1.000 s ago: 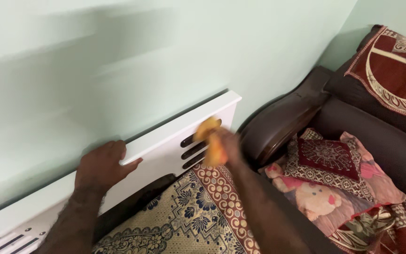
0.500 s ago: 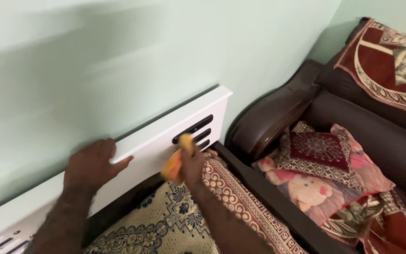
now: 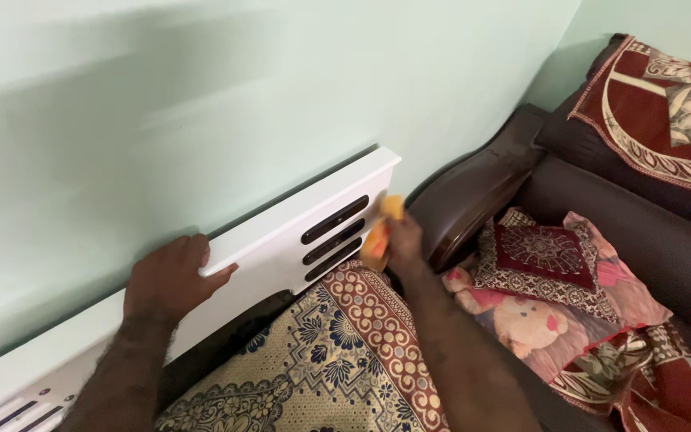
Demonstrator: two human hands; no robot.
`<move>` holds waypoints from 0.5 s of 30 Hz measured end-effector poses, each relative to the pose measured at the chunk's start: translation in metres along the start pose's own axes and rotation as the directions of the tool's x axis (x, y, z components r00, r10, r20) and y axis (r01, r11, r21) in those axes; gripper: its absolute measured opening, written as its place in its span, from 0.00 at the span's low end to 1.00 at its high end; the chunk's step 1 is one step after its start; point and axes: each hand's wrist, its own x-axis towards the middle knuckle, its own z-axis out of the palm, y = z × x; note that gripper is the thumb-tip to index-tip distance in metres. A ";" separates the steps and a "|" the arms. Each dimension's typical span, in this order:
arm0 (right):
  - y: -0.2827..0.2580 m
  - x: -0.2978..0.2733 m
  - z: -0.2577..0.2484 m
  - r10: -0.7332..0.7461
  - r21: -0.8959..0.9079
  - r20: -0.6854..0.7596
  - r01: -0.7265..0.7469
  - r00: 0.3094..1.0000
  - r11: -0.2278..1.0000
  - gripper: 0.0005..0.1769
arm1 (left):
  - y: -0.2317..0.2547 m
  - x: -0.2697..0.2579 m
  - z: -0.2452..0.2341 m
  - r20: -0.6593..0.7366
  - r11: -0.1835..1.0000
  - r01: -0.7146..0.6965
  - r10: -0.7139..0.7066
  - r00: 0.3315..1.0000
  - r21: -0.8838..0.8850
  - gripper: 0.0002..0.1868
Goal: The person wipes the surface of a white and black headboard with a yellow cloth. They move along the length of the headboard, cleaning the top edge and the slatted sections.
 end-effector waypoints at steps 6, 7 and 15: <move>0.079 -0.135 0.089 -0.155 -0.380 0.086 0.176 0.984 0.908 0.18 | -0.002 -0.003 0.005 -0.030 1.000 -0.010 0.010 1.000 0.009 0.27; 0.080 -0.160 0.103 0.021 -0.397 0.073 0.010 0.997 0.918 0.22 | -0.002 -0.002 0.006 -0.018 1.000 -0.007 0.008 1.000 0.024 0.27; -0.012 -0.138 0.067 0.523 -0.426 0.096 -0.440 0.847 0.790 0.22 | 0.000 0.001 0.000 0.057 0.999 0.036 -0.036 0.998 0.005 0.28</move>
